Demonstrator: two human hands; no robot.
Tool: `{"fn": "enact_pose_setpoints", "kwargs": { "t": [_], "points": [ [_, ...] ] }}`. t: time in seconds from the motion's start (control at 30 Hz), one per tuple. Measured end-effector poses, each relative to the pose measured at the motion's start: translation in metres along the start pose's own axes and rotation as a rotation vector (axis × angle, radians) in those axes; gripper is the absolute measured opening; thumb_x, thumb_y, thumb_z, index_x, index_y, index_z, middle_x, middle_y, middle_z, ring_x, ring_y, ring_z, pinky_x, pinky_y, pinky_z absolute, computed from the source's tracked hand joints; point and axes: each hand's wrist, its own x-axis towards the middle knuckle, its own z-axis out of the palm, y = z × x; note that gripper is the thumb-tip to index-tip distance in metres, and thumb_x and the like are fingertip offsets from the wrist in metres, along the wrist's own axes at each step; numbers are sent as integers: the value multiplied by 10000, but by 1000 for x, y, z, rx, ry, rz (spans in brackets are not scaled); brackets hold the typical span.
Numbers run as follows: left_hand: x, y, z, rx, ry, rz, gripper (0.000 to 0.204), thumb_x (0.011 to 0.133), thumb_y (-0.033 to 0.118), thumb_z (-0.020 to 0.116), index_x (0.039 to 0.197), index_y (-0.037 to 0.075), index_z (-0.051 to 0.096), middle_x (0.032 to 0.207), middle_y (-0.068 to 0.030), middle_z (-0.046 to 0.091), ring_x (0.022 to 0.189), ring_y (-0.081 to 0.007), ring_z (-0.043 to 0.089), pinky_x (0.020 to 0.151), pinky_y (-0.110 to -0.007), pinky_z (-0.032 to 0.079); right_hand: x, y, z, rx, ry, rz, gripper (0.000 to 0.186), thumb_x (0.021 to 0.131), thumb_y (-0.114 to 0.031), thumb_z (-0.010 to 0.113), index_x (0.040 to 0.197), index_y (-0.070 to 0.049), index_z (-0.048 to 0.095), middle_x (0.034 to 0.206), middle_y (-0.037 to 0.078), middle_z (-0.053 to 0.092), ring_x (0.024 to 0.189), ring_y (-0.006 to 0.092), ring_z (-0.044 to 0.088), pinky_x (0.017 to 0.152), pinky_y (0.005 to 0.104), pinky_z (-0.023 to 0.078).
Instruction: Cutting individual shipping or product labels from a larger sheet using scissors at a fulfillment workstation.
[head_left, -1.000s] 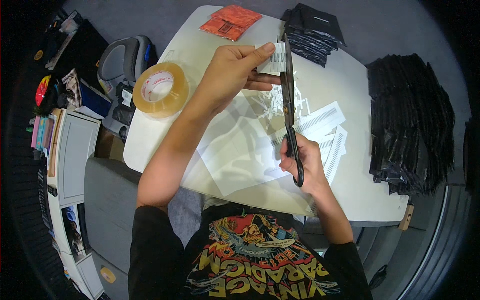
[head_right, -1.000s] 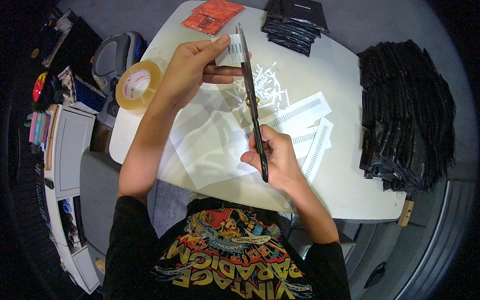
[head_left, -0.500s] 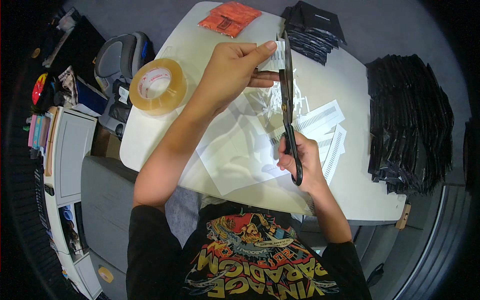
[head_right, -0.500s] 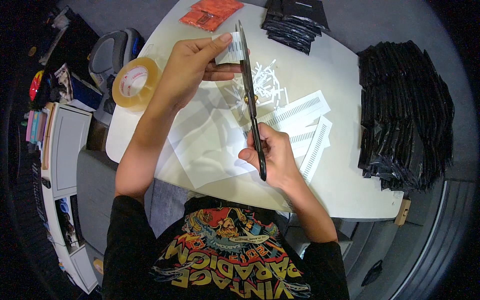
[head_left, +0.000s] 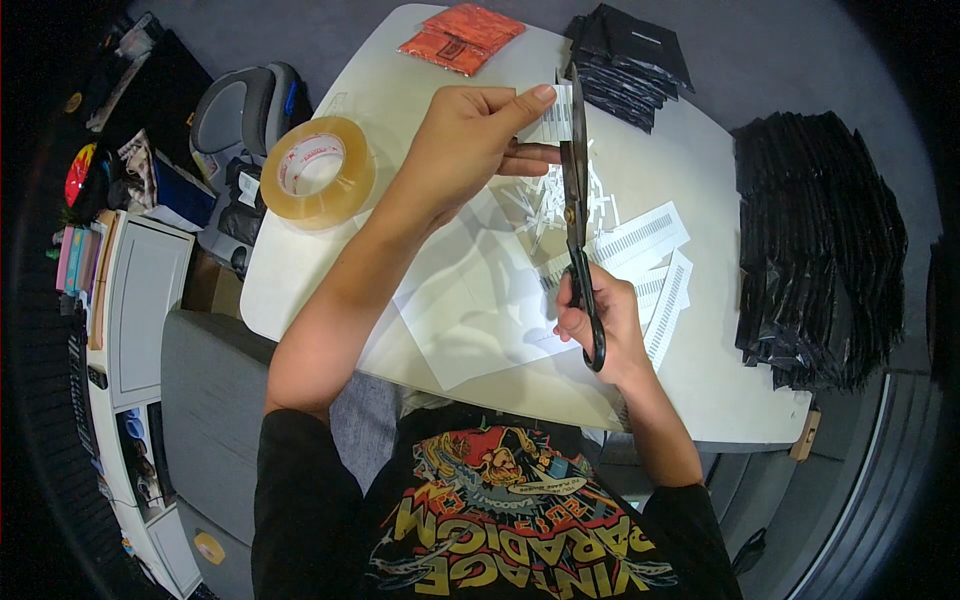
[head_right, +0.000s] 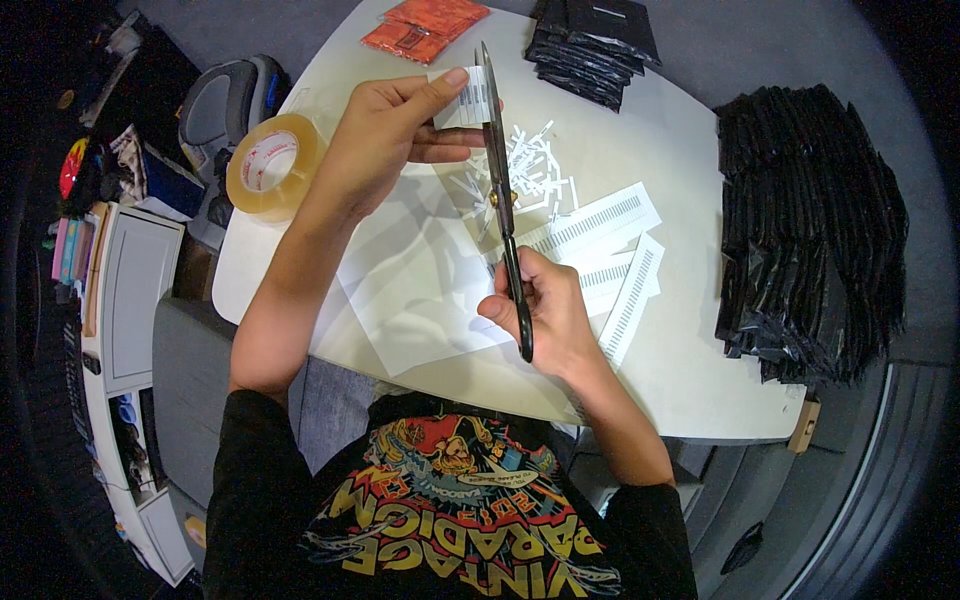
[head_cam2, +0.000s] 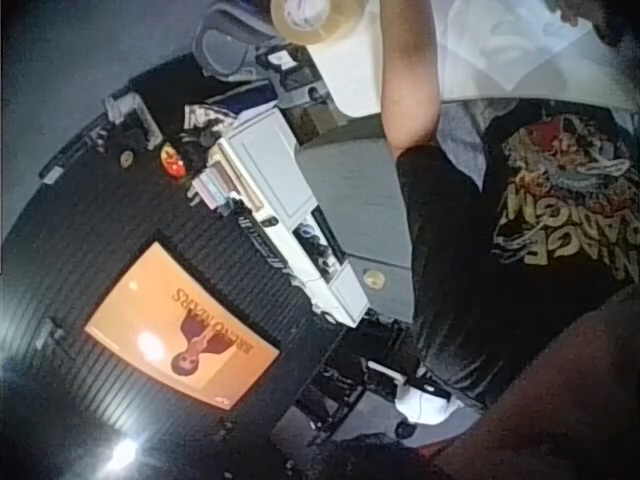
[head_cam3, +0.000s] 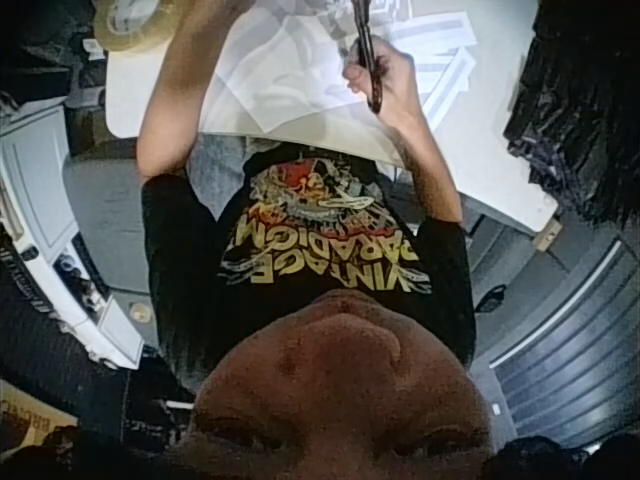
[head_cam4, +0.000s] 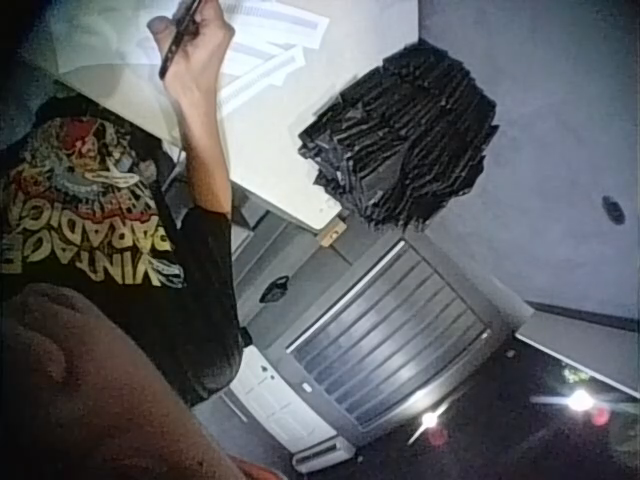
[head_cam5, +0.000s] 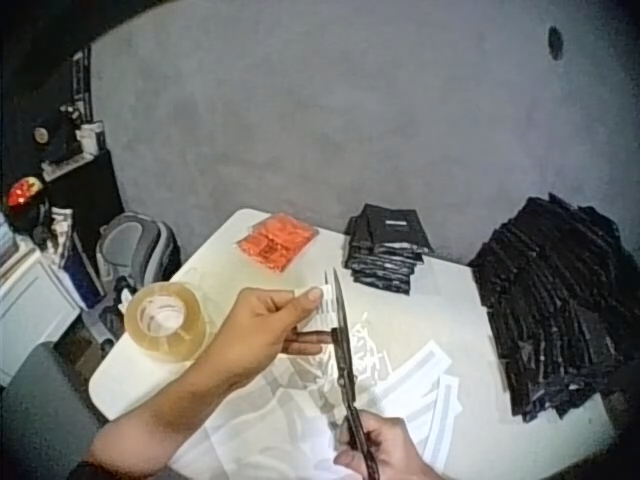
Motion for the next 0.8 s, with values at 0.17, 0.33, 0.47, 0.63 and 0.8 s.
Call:
{"fn": "enact_pose_setpoints", "kwargs": {
  "t": [0.17,0.33,0.47,0.63,0.8],
  "points": [
    [-1,1,1,35,20,-29,348,990,302,640,1070,-34,682,965,-149,731,868,-227,753,686,-242,630,-1,4,1,-8,2,-1,466,828,-417,816,824,-24,565,629,-27,503,572,54,422,514,239,333],
    [1,-1,0,21,3,-24,347,990,302,639,1070,-33,681,962,-150,730,871,-231,753,680,-246,631,-1,3,0,-23,3,-6,507,836,-473,798,819,-23,563,609,-34,492,559,57,420,505,243,332],
    [1,-1,-1,7,-3,-9,346,989,301,641,1070,-32,684,959,-152,731,865,-231,753,678,-251,633,0,2,1,-31,3,-11,508,844,-480,787,817,-25,562,607,-31,489,558,58,424,504,246,336],
    [2,-1,0,4,-5,-11,344,987,300,643,1075,-30,685,959,-153,732,856,-229,753,677,-252,635,0,3,0,-43,10,-13,508,844,-481,786,813,-27,562,601,-28,484,554,59,424,501,247,336],
    [1,-3,-1,-7,2,-14,333,990,293,640,1075,-26,687,961,-152,733,858,-226,753,673,-248,634,0,2,1,-42,13,2,503,844,-478,787,808,-27,567,587,-24,492,548,63,444,496,250,348]
  ]
}}
